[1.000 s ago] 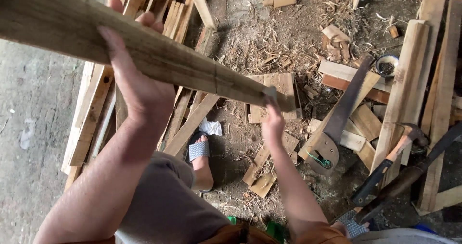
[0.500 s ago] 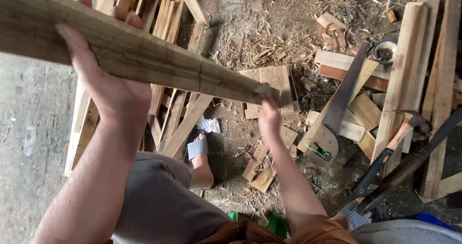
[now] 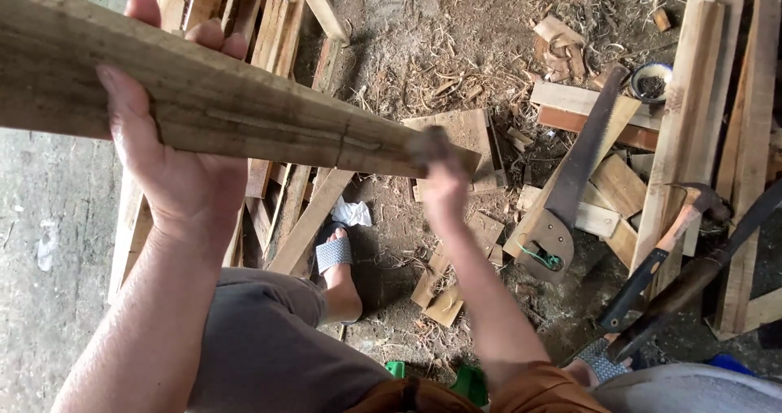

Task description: Sanding a wooden plank manually using sandpaper to smooth the surface and edges.

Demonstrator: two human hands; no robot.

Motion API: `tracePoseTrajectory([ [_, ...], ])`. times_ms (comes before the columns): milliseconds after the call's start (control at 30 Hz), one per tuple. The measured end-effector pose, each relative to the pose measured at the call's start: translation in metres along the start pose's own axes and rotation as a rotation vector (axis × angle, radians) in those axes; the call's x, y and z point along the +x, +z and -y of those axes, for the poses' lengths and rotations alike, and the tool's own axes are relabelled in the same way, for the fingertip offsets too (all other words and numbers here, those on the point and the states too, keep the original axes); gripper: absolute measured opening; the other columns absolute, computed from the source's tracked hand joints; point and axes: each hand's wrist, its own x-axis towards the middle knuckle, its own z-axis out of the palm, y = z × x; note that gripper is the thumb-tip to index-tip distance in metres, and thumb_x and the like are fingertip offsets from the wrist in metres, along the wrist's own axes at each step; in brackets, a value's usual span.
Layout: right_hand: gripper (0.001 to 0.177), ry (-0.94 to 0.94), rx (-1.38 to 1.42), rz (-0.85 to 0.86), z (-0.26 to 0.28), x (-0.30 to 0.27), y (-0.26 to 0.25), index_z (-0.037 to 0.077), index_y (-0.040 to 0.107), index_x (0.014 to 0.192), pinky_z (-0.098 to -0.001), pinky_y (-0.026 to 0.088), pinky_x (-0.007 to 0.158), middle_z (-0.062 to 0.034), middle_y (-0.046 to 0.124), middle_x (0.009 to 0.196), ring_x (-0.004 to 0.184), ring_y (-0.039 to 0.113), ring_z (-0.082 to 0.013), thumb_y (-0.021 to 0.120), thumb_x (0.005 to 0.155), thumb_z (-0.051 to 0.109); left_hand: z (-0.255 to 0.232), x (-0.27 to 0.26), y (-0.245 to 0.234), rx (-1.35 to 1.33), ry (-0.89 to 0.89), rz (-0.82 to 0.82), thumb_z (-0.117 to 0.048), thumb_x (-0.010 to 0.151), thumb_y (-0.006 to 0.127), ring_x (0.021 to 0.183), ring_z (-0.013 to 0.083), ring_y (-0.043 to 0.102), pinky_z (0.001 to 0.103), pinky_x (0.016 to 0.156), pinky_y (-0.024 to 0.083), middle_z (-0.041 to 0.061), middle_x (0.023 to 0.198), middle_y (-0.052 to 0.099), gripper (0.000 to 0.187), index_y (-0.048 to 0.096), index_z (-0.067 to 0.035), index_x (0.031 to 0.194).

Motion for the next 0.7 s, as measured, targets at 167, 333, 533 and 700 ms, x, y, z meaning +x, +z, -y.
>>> tracePoseTrajectory([
  [167, 0.041, 0.633, -0.773, -0.064, -0.053, -0.002, -0.045, 0.002, 0.054, 0.134, -0.0165, 0.034, 0.034, -0.0192, 0.064, 0.124, 0.046, 0.043, -0.0034, 0.047, 0.094, -0.005, 0.002, 0.002, -0.016, -0.057, -0.002, 0.060, -0.044, 0.095, 0.074, 0.121, 0.0284, 0.070, 0.043, 0.113, 0.060, 0.015, 0.129, 0.070, 0.064, 0.055, -0.015, 0.149],
  [333, 0.052, -0.577, -0.690, 0.160, 0.034, -0.012, 0.034, 0.017, 0.044, 0.144, -0.0223, 0.066, 0.064, -0.0234, 0.047, 0.143, 0.072, 0.062, -0.0159, 0.048, 0.101, -0.014, 0.003, 0.001, -0.008, -0.012, 0.046, -0.075, -0.045, 0.091, 0.072, 0.123, 0.0314, 0.070, 0.047, 0.123, 0.057, 0.017, 0.127, 0.070, 0.068, 0.058, -0.014, 0.150],
  [533, 0.048, 0.099, -0.662, -0.080, -0.088, -0.004, -0.055, 0.028, 0.052, 0.136, -0.0175, 0.032, 0.032, -0.0042, 0.059, 0.135, 0.044, 0.036, -0.0034, 0.043, 0.100, -0.002, 0.003, -0.004, -0.004, 0.002, 0.070, -0.017, -0.043, 0.099, 0.068, 0.120, 0.0243, 0.066, 0.041, 0.120, 0.054, 0.011, 0.123, 0.068, 0.056, 0.054, -0.017, 0.147],
  [700, 0.022, 0.385, -0.803, -0.015, -0.094, -0.010, -0.090, 0.005, 0.061, 0.108, -0.0241, 0.042, 0.041, -0.0095, 0.056, 0.085, 0.053, 0.050, -0.0121, 0.050, 0.101, 0.023, 0.006, 0.002, -0.014, -0.002, 0.067, -0.011, -0.045, 0.093, 0.074, 0.122, 0.0264, 0.065, 0.044, 0.124, 0.053, 0.014, 0.126, 0.067, 0.064, 0.057, -0.015, 0.146],
])
